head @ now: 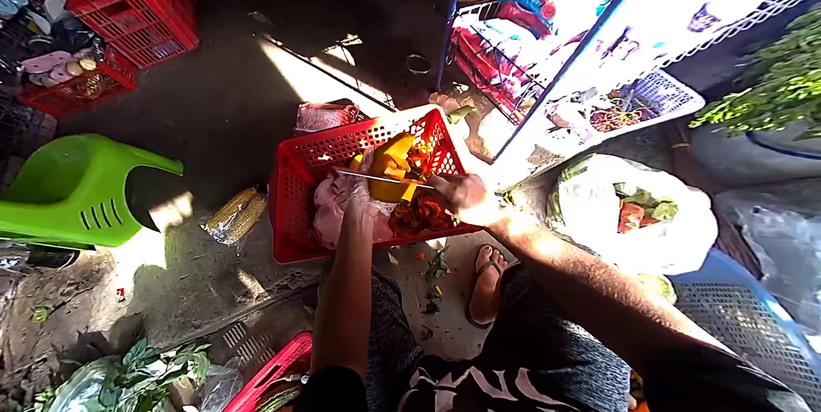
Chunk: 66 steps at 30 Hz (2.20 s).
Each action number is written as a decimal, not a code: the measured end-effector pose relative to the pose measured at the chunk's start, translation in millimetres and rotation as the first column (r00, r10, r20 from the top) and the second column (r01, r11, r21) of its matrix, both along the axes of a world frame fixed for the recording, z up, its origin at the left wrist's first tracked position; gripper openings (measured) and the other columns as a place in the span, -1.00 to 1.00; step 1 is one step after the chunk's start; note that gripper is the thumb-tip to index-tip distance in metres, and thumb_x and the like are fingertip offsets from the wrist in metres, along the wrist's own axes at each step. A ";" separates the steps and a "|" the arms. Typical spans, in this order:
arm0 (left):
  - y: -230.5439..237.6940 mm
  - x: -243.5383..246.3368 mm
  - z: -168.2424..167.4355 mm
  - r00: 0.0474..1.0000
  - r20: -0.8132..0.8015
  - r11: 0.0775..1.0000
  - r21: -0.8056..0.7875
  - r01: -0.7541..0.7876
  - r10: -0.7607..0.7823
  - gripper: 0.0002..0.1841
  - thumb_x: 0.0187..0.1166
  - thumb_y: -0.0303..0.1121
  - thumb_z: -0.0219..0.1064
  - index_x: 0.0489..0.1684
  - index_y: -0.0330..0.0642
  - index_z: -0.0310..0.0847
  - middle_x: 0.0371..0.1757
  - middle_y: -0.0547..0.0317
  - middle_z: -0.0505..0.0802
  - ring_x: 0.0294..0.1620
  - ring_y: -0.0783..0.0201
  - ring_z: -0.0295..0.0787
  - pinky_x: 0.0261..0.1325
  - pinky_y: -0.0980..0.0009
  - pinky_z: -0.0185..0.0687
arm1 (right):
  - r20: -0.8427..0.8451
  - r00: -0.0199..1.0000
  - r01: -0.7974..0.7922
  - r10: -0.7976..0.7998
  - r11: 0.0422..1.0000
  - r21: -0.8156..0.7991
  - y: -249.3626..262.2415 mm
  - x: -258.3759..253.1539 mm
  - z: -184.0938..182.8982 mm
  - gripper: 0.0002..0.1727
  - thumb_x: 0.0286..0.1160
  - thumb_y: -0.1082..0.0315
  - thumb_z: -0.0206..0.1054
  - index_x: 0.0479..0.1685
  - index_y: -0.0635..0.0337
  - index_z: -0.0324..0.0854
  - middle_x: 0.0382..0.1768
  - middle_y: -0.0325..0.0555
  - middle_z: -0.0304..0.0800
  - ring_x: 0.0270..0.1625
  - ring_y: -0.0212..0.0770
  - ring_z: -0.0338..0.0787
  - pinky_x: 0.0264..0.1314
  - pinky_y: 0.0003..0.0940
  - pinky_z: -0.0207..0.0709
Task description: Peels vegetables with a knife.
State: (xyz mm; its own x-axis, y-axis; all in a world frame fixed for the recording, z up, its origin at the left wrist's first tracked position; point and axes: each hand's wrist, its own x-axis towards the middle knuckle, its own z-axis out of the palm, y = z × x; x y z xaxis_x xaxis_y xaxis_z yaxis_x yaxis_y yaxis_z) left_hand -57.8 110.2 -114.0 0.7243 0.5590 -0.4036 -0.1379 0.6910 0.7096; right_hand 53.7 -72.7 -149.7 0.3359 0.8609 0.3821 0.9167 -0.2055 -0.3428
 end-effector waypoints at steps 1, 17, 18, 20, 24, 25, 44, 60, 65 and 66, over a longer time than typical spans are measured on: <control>-2.7 0.2 -0.9 1.000 0.000 0.999 -0.009 -0.030 0.030 -0.66 0.73 -0.04 0.21 0.25 -0.01 0.61 -0.05 0.14 0.84 -0.08 0.25 0.82 -0.04 0.27 0.78 | 0.003 1.000 0.011 -0.011 1.000 0.005 0.8 -0.1 -1.0 -0.74 0.67 0.34 0.19 -0.07 0.29 0.77 -0.37 0.21 0.83 -0.40 0.28 0.86 -0.44 0.22 0.65; -16.8 1.6 1.1 0.964 -0.183 0.969 -0.114 -0.218 0.195 -0.67 0.82 -0.18 0.07 0.40 -0.10 0.45 0.18 0.04 0.74 0.15 0.16 0.70 0.16 0.14 0.68 | 0.119 0.980 0.160 -0.160 0.987 0.013 13.9 -10.8 -18.7 -0.83 0.50 0.55 0.28 -0.06 0.30 0.75 -0.31 0.31 0.82 -0.35 0.36 0.87 -0.45 0.23 0.67; -17.7 2.2 2.7 0.964 -0.177 0.967 -0.126 -0.222 0.199 -0.67 0.82 -0.18 0.07 0.39 -0.10 0.45 0.17 0.03 0.74 0.15 0.16 0.70 0.16 0.14 0.67 | 0.137 0.976 0.168 -0.171 0.985 0.032 14.4 -10.2 -20.2 -0.84 0.48 0.55 0.28 -0.09 0.30 0.75 -0.33 0.29 0.82 -0.36 0.34 0.87 -0.47 0.21 0.67; -18.4 3.5 2.1 0.971 -0.142 0.968 -0.136 -0.213 0.193 -0.67 0.84 -0.16 0.03 0.39 -0.08 0.44 0.17 0.05 0.73 0.15 0.16 0.69 0.18 0.13 0.66 | 0.150 0.975 0.159 -0.167 0.985 0.060 16.7 -5.3 -21.8 -0.85 0.48 0.53 0.28 -0.14 0.29 0.76 -0.36 0.27 0.80 -0.40 0.31 0.86 -0.51 0.19 0.67; -18.9 5.7 -10.8 0.982 -0.010 0.971 -0.151 -0.187 0.188 -0.71 0.82 -0.11 0.04 0.24 -0.03 0.50 0.00 0.11 0.77 0.00 0.20 0.74 0.05 0.16 0.71 | -0.062 0.995 0.069 -0.074 0.994 -0.086 16.7 1.7 -2.3 -0.76 0.68 0.40 0.19 0.01 0.33 0.73 -0.30 0.28 0.82 -0.29 0.35 0.87 -0.34 0.29 0.67; -19.6 8.1 -11.2 0.979 0.019 0.966 -0.164 -0.198 0.203 -0.72 0.83 -0.12 0.03 0.24 -0.04 0.49 -0.01 0.10 0.76 -0.02 0.20 0.74 0.03 0.18 0.72 | -0.172 0.981 0.069 -0.093 0.988 -0.141 19.0 0.2 2.1 -0.70 0.75 0.34 0.14 0.13 0.35 0.70 -0.26 0.28 0.83 -0.22 0.36 0.87 -0.22 0.33 0.66; -15.4 5.3 -1.0 0.979 -0.059 0.960 -0.189 -0.205 0.197 -0.74 0.82 -0.17 0.03 0.20 -0.08 0.50 -0.06 0.09 0.75 -0.06 0.19 0.73 -0.01 0.19 0.70 | 0.046 0.979 0.201 -0.197 0.974 -0.105 24.8 -11.6 -10.5 -0.78 0.63 0.45 0.19 0.04 0.22 0.74 -0.27 0.29 0.80 -0.33 0.37 0.85 -0.45 0.25 0.63; 4.6 -10.9 -17.5 0.980 -0.134 0.989 0.038 -0.143 0.147 -0.58 0.87 -0.05 -0.07 0.49 -0.07 0.40 0.25 0.02 0.71 0.23 0.16 0.67 0.24 0.11 0.64 | -0.363 0.888 0.227 -0.284 0.955 -0.190 17.8 8.6 16.5 -0.64 0.82 0.15 0.15 0.05 0.31 0.64 -0.43 0.27 0.76 -0.31 0.37 0.82 -0.27 0.39 0.58; 24.2 -26.3 -1.6 0.970 0.205 0.990 -0.078 -0.116 0.129 -0.63 0.79 -0.04 0.08 0.35 -0.01 0.51 0.18 0.02 0.78 0.20 0.07 0.77 0.20 -0.01 0.73 | -0.467 0.836 0.302 -0.288 0.952 -0.046 6.4 21.3 19.0 -0.68 0.78 0.20 0.23 -0.05 0.36 0.62 -0.54 0.15 0.66 -0.45 0.17 0.73 -0.36 0.22 0.55; 26.9 -27.3 -1.0 0.957 0.270 0.991 -0.100 -0.084 0.108 -0.65 0.76 -0.06 0.11 0.32 -0.02 0.52 0.16 0.02 0.78 0.19 0.06 0.77 0.21 -0.02 0.73 | -0.479 0.829 0.316 -0.288 0.949 -0.023 5.7 21.9 19.9 -0.69 0.77 0.21 0.24 -0.03 0.36 0.62 -0.53 0.14 0.66 -0.46 0.13 0.72 -0.36 0.19 0.55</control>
State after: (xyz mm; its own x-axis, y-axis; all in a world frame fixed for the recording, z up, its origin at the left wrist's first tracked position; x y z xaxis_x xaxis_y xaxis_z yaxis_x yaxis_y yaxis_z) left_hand -85.0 137.0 -115.0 0.7584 0.6032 -0.2471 -0.3875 0.7220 0.5731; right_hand 75.6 -67.0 -129.9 0.7265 0.6697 0.1540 0.5370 -0.4135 -0.7353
